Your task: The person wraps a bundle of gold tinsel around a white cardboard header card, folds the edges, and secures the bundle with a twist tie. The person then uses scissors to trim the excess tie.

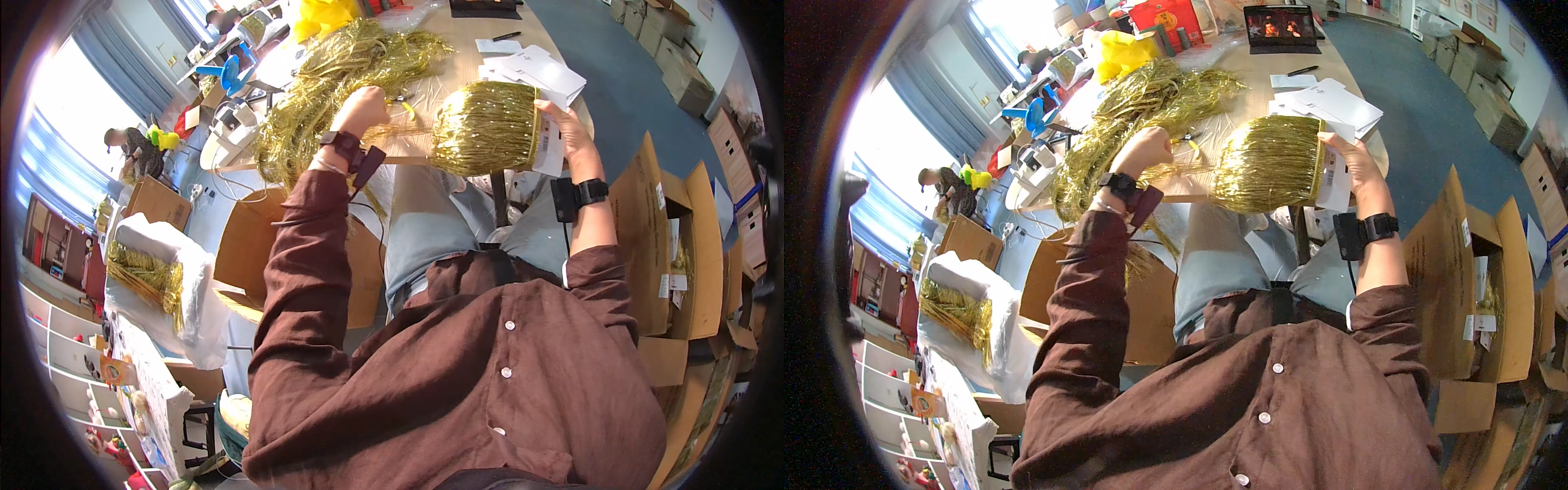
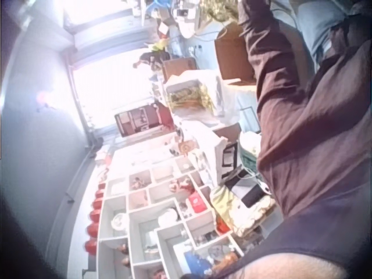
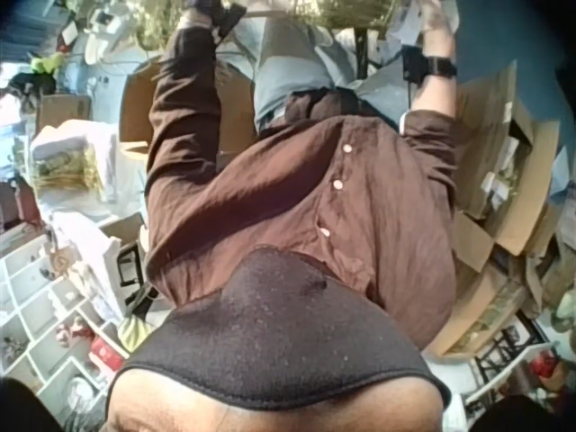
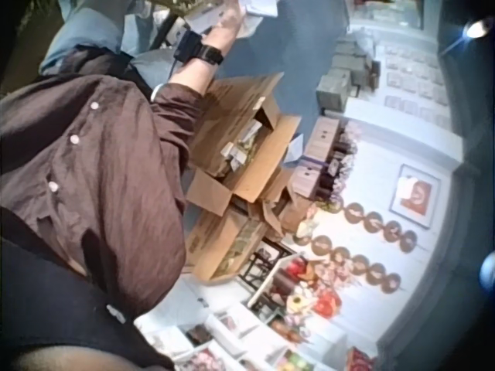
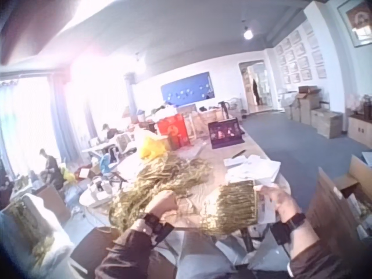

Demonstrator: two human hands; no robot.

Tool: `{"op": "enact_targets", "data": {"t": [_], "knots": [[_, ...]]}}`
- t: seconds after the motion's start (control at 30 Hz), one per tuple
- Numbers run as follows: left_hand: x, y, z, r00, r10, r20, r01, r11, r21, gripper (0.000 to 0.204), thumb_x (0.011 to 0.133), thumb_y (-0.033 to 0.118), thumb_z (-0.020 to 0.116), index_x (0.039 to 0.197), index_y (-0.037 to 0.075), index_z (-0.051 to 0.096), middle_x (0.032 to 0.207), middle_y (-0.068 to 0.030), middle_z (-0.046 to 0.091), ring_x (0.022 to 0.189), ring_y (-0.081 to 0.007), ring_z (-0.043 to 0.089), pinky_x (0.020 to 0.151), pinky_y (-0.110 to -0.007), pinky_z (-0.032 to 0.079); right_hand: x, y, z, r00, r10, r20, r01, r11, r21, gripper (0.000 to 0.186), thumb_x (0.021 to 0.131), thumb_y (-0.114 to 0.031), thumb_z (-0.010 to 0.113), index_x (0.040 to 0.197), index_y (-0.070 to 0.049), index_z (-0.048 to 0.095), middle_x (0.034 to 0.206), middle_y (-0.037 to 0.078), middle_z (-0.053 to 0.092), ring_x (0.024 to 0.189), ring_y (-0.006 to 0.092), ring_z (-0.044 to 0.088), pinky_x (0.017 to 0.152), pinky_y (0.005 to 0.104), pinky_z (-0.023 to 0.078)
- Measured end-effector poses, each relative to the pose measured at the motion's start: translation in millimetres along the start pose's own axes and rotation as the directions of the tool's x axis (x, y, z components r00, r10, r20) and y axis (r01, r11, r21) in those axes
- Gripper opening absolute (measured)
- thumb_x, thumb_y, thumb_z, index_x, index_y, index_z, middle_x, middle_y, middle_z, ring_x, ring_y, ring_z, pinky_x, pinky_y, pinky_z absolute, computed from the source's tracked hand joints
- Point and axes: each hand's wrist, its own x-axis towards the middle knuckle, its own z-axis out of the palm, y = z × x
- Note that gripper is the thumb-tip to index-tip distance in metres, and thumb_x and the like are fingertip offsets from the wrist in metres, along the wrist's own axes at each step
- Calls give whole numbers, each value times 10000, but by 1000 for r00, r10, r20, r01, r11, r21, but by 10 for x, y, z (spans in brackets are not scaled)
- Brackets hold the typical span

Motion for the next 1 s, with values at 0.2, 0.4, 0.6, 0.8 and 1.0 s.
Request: {"op": "enact_targets", "data": {"t": [0.2, 0.4, 0.6, 0.8, 1.0], "knots": [[-240, -38, -419, 966, 133, -222, -46, 933, 358, 128, 809, 106, 622, 807, 36, 729, 761, -168, 687, 751, -334, 699, 667, -403, 563, 39, 129, 57, 995, -26, -101, 37, 994, 102, 563, 771, -232, 830, 1243, -17, 610, 1093, 87, 669, 954, 198, 643, 834, 373, 540], [-93, 1, -626, 901, -9, -434, 240, 843, 481, 171, 874, 98, 548, 981, 84, 681, 974, -111, 662, 970, -314, 653, 777, -445, 538, 22, 167, 49, 984, -41, -172, 52, 997, 61, 512, 765, -162, 827, 1218, -46, 620, 1081, 71, 677, 964, 207, 657, 832, 389, 545], [141, -210, -607, 717, -119, -687, 182, 983, 20, 254, 909, 96, 523, 1094, 126, 694, 1146, -103, 656, 1073, -325, 606, 845, -445, 510, -2, 138, 63, 987, -40, -157, 49, 998, 51, 536, 759, -151, 833, 1232, -17, 621, 1131, 87, 685, 999, 221, 657, 879, 368, 522], [221, -119, -262, 826, -213, -521, -49, 895, -444, 276, 949, 152, 500, 894, 28, 740, 916, -151, 724, 913, -344, 668, 880, -407, 499, -6, 158, 31, 994, -53, -98, 59, 996, 64, 525, 755, -147, 827, 1219, -5, 628, 1124, 98, 687, 992, 223, 657, 853, 370, 532], [-59, 981, 26, 917, -289, -275, -112, 474, -873, 170, 1045, 168, 464, 1076, 7, 508, 836, -111, 710, 729, -160, 657, 660, -284, 496, -50, 154, 76, 988, -122, -97, 122, 993, -9, 554, 733, -165, 829, 1219, 0, 618, 1121, 96, 684, 982, 199, 652, 888, 355, 517]]}}
